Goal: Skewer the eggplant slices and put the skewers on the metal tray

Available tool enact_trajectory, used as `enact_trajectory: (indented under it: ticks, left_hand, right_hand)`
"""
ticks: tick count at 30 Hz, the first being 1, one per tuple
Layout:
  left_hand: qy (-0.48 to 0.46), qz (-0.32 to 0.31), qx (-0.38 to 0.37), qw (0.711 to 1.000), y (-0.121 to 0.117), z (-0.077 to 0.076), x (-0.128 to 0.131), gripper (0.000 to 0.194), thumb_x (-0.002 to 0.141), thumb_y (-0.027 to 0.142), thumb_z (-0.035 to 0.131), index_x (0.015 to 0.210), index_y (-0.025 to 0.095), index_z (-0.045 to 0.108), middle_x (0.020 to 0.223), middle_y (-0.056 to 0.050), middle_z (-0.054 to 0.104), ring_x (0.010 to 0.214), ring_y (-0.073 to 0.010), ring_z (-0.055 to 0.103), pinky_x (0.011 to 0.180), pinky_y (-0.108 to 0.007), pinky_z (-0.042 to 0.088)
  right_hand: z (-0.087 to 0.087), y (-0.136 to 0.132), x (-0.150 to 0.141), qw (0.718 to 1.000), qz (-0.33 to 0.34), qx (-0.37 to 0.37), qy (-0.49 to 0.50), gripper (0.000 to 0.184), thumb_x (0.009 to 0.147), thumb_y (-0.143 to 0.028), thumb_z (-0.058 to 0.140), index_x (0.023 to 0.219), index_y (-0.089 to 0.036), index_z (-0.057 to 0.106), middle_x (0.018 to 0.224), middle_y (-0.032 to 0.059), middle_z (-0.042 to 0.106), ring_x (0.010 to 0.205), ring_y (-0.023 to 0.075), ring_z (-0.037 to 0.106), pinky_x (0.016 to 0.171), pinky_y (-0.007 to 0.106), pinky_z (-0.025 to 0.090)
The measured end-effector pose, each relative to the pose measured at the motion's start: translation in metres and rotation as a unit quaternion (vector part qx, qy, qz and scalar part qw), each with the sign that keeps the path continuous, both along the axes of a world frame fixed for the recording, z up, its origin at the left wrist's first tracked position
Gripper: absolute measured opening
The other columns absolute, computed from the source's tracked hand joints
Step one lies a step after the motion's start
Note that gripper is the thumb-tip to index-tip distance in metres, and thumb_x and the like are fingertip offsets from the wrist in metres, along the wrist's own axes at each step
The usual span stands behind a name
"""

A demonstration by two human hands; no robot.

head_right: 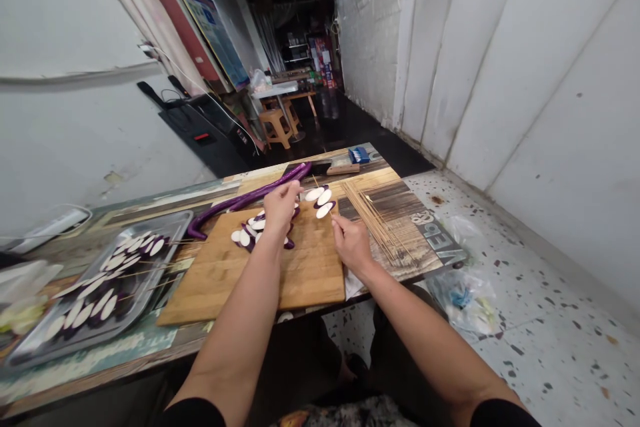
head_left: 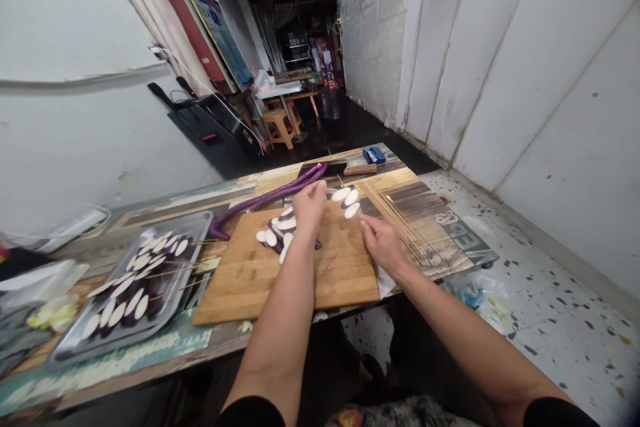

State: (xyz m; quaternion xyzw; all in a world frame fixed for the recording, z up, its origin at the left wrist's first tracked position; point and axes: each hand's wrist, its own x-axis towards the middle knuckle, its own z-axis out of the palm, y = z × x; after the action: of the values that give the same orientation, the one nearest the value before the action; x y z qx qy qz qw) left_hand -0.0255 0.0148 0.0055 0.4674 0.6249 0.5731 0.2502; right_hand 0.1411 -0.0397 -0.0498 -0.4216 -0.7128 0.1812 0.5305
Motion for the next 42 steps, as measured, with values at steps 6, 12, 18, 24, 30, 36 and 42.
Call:
enact_trajectory:
  ticks: [6, 12, 18, 24, 30, 36, 42]
  left_hand:
    - [0.346, 0.061, -0.152, 0.924, -0.016, 0.025, -0.035, 0.024, 0.078, 0.027, 0.054, 0.094, 0.024, 0.071, 0.100, -0.007, 0.070, 0.101, -0.0273, 0.059, 0.091, -0.042, 0.036]
    - [0.527, -0.023, -0.292, 0.798, -0.016, 0.028, -0.029, 0.026, 0.067, 0.042, 0.065, 0.085, 0.025, 0.072, 0.107, -0.013, 0.065, 0.108, -0.0375, 0.047, 0.085, -0.050, 0.033]
    - [0.573, 0.023, -0.302, 0.762, -0.013, 0.015, -0.014, 0.042, 0.067, 0.048, 0.063, 0.095, 0.017, 0.069, 0.111, -0.018, 0.062, 0.109, -0.0385, 0.045, 0.085, -0.048, 0.033]
    - [0.528, 0.016, -0.266, 0.806, -0.011, 0.005, -0.013, 0.025, 0.067, 0.036, 0.066, 0.087, 0.020, 0.066, 0.098, -0.013, 0.068, 0.097, -0.0337, 0.057, 0.083, -0.045, 0.034]
    - [0.516, 0.014, -0.232, 0.824, -0.014, 0.003, -0.009, 0.013, 0.070, 0.021, 0.061, 0.081, 0.017, 0.064, 0.092, -0.017, 0.068, 0.094, -0.0361, 0.059, 0.083, -0.049, 0.032]
    - [0.461, -0.070, -0.143, 0.873, -0.017, 0.002, -0.009, 0.023, 0.067, 0.019, 0.060, 0.089, 0.021, 0.067, 0.095, -0.013, 0.068, 0.097, -0.0326, 0.059, 0.084, -0.042, 0.038]
    - [0.222, -0.062, -0.082, 0.970, -0.002, -0.010, -0.021, 0.014, 0.067, 0.025, 0.066, 0.078, 0.018, 0.070, 0.078, -0.007, 0.069, 0.078, -0.0236, 0.063, 0.074, -0.033, 0.045]
  right_hand:
    - [0.000, 0.001, 0.000, 0.999, -0.019, -0.008, -0.047, 0.024, 0.089, -0.020, 0.043, 0.090, -0.017, 0.067, 0.077, 0.0048, 0.066, 0.068, 0.0195, 0.061, 0.064, 0.027, 0.044]
    - [-0.001, 0.001, -0.001, 1.000, -0.012, -0.011, -0.025, 0.025, 0.089, -0.021, 0.042, 0.094, -0.016, 0.066, 0.084, 0.0061, 0.067, 0.073, 0.0197, 0.061, 0.066, 0.027, 0.043]
    - [-0.004, 0.001, -0.001, 0.999, -0.020, -0.009, -0.031, 0.025, 0.089, -0.021, 0.041, 0.092, -0.015, 0.065, 0.079, 0.0055, 0.066, 0.069, 0.0198, 0.060, 0.063, 0.027, 0.041]
    - [-0.005, 0.002, -0.002, 0.999, -0.022, -0.006, -0.026, 0.025, 0.089, -0.021, 0.041, 0.090, -0.016, 0.065, 0.079, 0.0055, 0.065, 0.070, 0.0196, 0.060, 0.064, 0.027, 0.042]
    - [-0.004, 0.001, -0.001, 0.999, -0.015, -0.013, -0.026, 0.025, 0.089, -0.022, 0.041, 0.093, -0.017, 0.064, 0.086, 0.0062, 0.066, 0.076, 0.0205, 0.062, 0.068, 0.028, 0.045]
    - [-0.005, 0.001, 0.000, 0.999, -0.023, -0.005, -0.022, 0.027, 0.089, -0.026, 0.041, 0.093, -0.016, 0.066, 0.082, 0.0075, 0.067, 0.071, 0.0212, 0.062, 0.066, 0.029, 0.046]
    - [-0.006, 0.001, -0.001, 1.000, -0.013, -0.005, -0.010, 0.028, 0.090, -0.027, 0.040, 0.096, -0.016, 0.065, 0.087, 0.0074, 0.067, 0.074, 0.0208, 0.063, 0.067, 0.030, 0.047]
